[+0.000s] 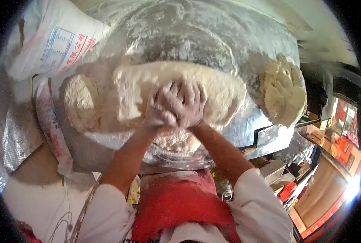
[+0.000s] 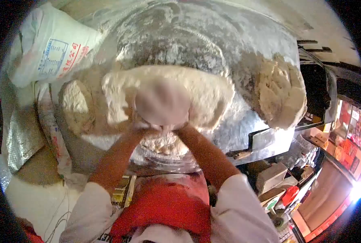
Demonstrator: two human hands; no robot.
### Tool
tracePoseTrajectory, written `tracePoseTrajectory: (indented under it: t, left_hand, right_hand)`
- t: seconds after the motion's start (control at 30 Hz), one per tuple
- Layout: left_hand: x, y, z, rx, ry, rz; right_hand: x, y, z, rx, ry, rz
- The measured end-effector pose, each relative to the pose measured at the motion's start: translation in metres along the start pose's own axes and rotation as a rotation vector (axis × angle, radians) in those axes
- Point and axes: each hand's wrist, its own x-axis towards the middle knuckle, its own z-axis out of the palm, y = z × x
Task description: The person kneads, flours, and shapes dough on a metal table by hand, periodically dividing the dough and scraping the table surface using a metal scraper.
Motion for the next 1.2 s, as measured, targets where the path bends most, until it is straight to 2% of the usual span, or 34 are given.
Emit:
tracePoseTrajectory:
  t: [0.03, 0.07, 0.13, 0.17, 0.2, 0.23, 0.27, 0.3, 0.33, 0.37, 0.4, 0.47, 0.53, 0.6, 0.63, 0.7, 0.73, 0.8, 0.9, 0.97, 1.0, 1.07, 1.13, 1.2]
  left_hand:
    - [0.017, 0.005, -0.017, 0.022, -0.055, -0.024]
    - [0.034, 0.016, -0.037, 0.042, -0.124, -0.065]
    - [0.054, 0.032, -0.065, 0.115, -0.221, -0.106]
    - [0.045, 0.027, -0.05, 0.163, -0.228, -0.135]
    - [0.04, 0.028, -0.053, 0.176, -0.214, -0.133]
    - [0.037, 0.023, -0.059, 0.462, -0.264, -0.05]
    - [0.026, 0.017, -0.063, 0.743, -0.335, 0.022]
    - [0.014, 0.011, -0.066, 0.752, -0.361, -0.009]
    - [0.008, 0.001, -0.065, 0.653, -0.194, -0.001]
    - [0.005, -0.011, -0.061, 0.559, -0.019, 0.012]
    - [0.003, -0.019, -0.058, 0.463, 0.157, 0.035]
    - [-0.011, -0.016, -0.056, 0.461, 0.087, -0.01]
    - [0.003, -0.012, -0.068, 0.537, 0.018, -0.021]
    - [0.008, 0.014, -0.066, 0.444, 0.035, -0.075]
    - [0.009, 0.027, -0.062, 0.406, 0.049, 0.035]
    - [0.009, 0.037, -0.045, 0.258, 0.057, 0.177]
    - [0.006, 0.037, -0.029, 0.105, 0.053, 0.127]
    - [-0.001, 0.023, -0.002, -0.086, 0.059, 0.05]
    - [-0.019, 0.014, 0.004, -0.18, 0.023, -0.02]
    - [-0.011, 0.017, -0.009, -0.164, 0.009, -0.005]
    - [0.001, 0.018, -0.017, -0.147, 0.014, 0.026]
    - [0.025, 0.021, -0.035, -0.129, 0.069, 0.128]
    - [0.049, 0.02, -0.063, -0.052, 0.185, 0.26]
    - [0.084, -0.002, -0.073, 0.191, 0.282, 0.275]
  right_hand:
    - [0.02, -0.015, -0.02, 0.211, -0.177, 0.256]
    - [0.019, 0.003, -0.004, -0.016, -0.019, 0.013]
    - [0.022, 0.003, -0.009, 0.0, -0.025, 0.015]
    - [0.016, 0.0, -0.017, -0.006, -0.012, 0.008]
    - [0.014, -0.001, -0.024, 0.014, -0.093, 0.046]
    - [0.016, -0.004, -0.029, 0.045, -0.179, 0.077]
    - [0.008, -0.002, -0.043, -0.093, -0.257, 0.003]
    - [-0.006, 0.018, -0.047, -0.255, -0.148, -0.14]
    - [-0.023, 0.046, -0.046, -0.228, -0.006, -0.137]
    - [-0.027, 0.057, -0.046, -0.23, -0.029, -0.135]
    - [-0.03, 0.072, -0.025, -0.221, 0.205, -0.235]
    - [-0.033, 0.079, -0.022, -0.237, 0.171, -0.195]
    - [-0.025, 0.059, -0.04, -0.351, -0.029, -0.087]
    - [-0.023, 0.045, -0.047, -0.122, 0.028, -0.052]
    - [-0.023, 0.03, -0.04, -0.087, 0.154, -0.114]
    - [-0.029, 0.001, -0.029, 0.033, 0.075, -0.155]
    - [-0.024, -0.011, -0.02, 0.071, 0.061, -0.198]
    - [-0.016, 0.004, 0.02, -0.088, 0.171, -0.262]
    - [-0.008, -0.001, 0.016, -0.12, 0.099, -0.203]
    - [0.002, -0.002, 0.015, -0.099, 0.089, -0.204]
    - [0.003, -0.003, 0.005, -0.192, -0.002, -0.209]
    - [0.008, 0.001, -0.024, -0.035, -0.179, -0.167]
    - [0.032, 0.017, -0.061, 0.117, -0.108, -0.099]
    - [0.055, 0.065, -0.07, 0.215, -0.201, 0.106]
